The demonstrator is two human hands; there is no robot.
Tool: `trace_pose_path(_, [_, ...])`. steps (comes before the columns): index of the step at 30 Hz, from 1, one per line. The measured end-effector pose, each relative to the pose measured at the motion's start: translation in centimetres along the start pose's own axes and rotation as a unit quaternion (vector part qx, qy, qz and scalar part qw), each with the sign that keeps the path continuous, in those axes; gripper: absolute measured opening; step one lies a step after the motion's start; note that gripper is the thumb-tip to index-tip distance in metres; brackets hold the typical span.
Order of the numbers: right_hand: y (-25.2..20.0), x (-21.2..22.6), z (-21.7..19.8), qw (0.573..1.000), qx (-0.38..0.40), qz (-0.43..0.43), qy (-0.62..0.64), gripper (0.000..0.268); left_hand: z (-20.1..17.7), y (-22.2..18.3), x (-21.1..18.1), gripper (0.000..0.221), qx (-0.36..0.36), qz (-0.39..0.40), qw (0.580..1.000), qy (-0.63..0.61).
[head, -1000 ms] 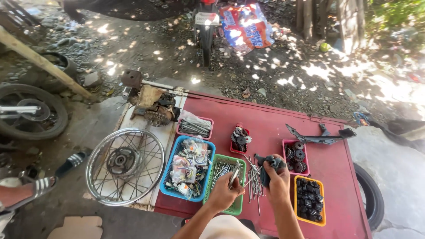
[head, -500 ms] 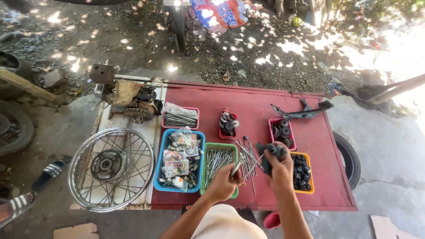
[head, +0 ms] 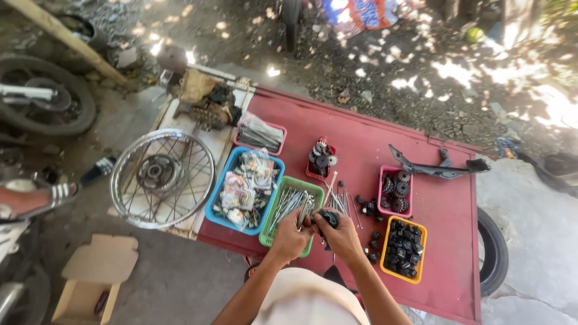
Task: Cleaning individual motorcycle wheel spokes using a cloth over a repair workbench.
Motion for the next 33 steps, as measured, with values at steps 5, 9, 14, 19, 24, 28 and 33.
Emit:
trace_pose_path(5, [-1.1,-4.0,-0.9,0.997,0.047,0.066,-0.022,0.018,0.9,-2.9,5.2,0.029,-0.087,-0.153,0.981,0.079])
trace_pose_path(9, [-3.3,-10.4,-1.1,0.972,0.093,0.217,-0.018,0.022,0.5,-5.6,7.9,0.041,-0.128,-0.233,0.96,0.089])
trace_pose_path(14, [-1.0,-12.5,0.4,0.965,0.128,0.193,-0.126,0.029,-1.3,-7.0,7.5,0.036,-0.153,-0.248,0.955,0.061])
trace_pose_path(19, [0.5,-14.2,2.1,0.94,0.137,0.131,-0.285,0.028,-2.3,-5.6,8.9,0.036,-0.129,-0.247,0.957,0.083])
trace_pose_path(24, [-1.2,-4.5,2.4,0.969,0.021,0.245,0.014,0.034,-2.2,-3.0,6.2,0.027,-0.055,-0.3,0.944,-0.124])
trace_pose_path(28, [-1.1,-3.6,2.0,0.974,-0.005,0.222,0.052,0.036,-1.9,-0.9,4.4,0.029,0.067,-0.296,0.949,-0.085])
trace_pose_path(33, [-0.2,-5.4,1.2,0.982,-0.063,0.178,0.003,0.034,-0.9,0.9,5.6,0.036,0.159,-0.247,0.953,-0.068])
Point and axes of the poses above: each hand's wrist, its own y-axis towards the middle knuckle, its own z-axis out of the palm, x = y × z, the point moved 3 cm from there along y, towards the middle knuckle, and after that the axes turned 4 degrees about -x, right-handed, at the moved point
